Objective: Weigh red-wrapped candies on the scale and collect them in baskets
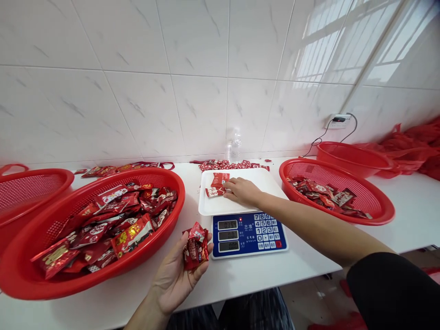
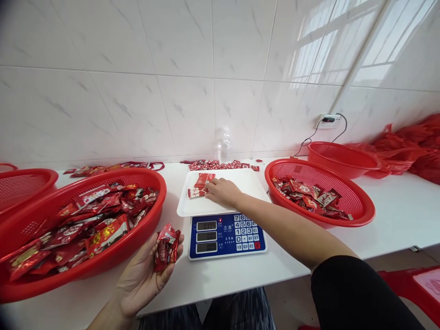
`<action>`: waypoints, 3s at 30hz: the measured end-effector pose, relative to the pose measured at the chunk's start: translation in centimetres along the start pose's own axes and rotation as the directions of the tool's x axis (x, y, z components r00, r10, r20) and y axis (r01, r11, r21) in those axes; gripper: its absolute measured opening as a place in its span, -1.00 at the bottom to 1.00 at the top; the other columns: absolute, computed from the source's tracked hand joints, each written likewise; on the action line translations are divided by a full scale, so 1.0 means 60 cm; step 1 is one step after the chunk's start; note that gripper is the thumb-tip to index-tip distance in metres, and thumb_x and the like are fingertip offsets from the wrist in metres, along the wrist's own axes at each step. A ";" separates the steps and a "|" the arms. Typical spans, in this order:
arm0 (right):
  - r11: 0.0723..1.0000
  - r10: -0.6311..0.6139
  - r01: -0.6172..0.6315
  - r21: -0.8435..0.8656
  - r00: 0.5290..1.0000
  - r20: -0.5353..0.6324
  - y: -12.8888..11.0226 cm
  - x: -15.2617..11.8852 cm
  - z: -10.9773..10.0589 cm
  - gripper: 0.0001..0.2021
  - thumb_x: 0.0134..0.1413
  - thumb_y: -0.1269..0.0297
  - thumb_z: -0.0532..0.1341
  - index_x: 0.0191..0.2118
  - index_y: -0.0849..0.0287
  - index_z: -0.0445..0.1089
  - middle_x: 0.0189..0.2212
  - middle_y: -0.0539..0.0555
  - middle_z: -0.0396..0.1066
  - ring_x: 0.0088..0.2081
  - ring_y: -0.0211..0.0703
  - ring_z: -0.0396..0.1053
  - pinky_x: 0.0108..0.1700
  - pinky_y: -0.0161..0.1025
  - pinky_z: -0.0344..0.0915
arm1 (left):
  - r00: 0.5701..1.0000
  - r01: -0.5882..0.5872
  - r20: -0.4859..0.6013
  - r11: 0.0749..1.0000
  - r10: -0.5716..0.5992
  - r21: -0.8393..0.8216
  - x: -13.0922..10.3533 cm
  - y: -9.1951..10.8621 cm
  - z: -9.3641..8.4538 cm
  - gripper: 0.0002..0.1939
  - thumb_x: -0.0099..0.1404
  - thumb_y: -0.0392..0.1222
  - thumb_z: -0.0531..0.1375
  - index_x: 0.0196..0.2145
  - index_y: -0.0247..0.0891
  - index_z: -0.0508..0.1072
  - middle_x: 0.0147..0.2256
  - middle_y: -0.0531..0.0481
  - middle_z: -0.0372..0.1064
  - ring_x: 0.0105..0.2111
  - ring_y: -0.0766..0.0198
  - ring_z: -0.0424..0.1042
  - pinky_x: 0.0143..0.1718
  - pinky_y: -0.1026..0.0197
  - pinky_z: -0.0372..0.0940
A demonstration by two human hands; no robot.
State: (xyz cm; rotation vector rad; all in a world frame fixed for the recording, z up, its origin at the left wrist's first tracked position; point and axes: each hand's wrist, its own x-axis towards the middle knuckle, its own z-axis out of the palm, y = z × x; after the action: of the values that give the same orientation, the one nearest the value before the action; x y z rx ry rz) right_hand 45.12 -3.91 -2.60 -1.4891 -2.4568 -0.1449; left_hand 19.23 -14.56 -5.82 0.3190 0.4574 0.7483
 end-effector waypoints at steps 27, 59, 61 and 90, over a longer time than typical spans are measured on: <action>0.768 0.637 -0.640 -0.031 0.768 -0.069 0.264 -0.205 -0.109 -0.33 0.02 -0.17 0.13 0.18 0.12 0.21 0.18 0.32 0.16 0.24 0.38 0.01 0.08 0.32 0.15 | 0.993 0.029 -0.118 1.000 -0.028 0.008 0.022 -0.002 -0.001 -0.78 0.28 -0.25 0.18 -0.12 -0.35 0.48 -0.17 -0.24 0.52 -0.22 -0.03 0.53 -0.43 0.10 0.51; 0.863 0.478 -0.499 -0.080 0.857 -0.190 0.145 -0.097 -0.103 -0.61 0.19 -0.10 -0.02 -0.04 0.01 0.28 -0.06 0.13 0.40 -0.22 0.05 0.41 -0.40 -0.20 0.18 | 0.988 -0.056 -0.128 0.975 0.085 0.213 0.042 0.032 0.111 -0.73 0.32 -0.23 0.14 -0.09 -0.46 0.40 -0.22 -0.23 0.49 -0.29 0.10 0.54 -0.45 0.21 0.50; 0.794 0.572 -0.598 -0.106 0.795 -0.202 0.178 -0.135 -0.117 -0.57 0.16 -0.14 -0.03 -0.04 0.02 0.28 -0.09 0.16 0.42 -0.21 0.10 0.41 -0.40 -0.17 0.19 | 0.983 -0.119 -0.100 0.949 0.154 0.293 0.073 0.040 0.135 -0.77 0.28 -0.25 0.17 -0.13 -0.41 0.41 -0.18 -0.21 0.46 -0.22 0.09 0.52 -0.39 0.21 0.49; 0.856 0.267 0.123 0.503 0.727 -0.632 -0.107 -0.333 0.143 -0.78 0.12 0.46 0.18 -0.10 0.14 0.37 -0.33 0.08 0.48 -0.31 -0.16 0.47 -0.26 -0.26 0.42 | 0.865 0.306 -0.105 -0.350 0.491 0.885 -0.005 0.314 0.054 -0.56 0.19 -0.05 0.11 0.01 -0.23 0.36 0.05 -0.10 0.37 0.05 0.12 0.34 0.07 0.15 0.23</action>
State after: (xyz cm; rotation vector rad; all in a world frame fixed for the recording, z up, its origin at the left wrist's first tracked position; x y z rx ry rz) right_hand 46.75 -22.10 -15.97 -1.0294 -1.6404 -0.0062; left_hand 9.83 -2.12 5.21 2.0170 1.6682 0.3362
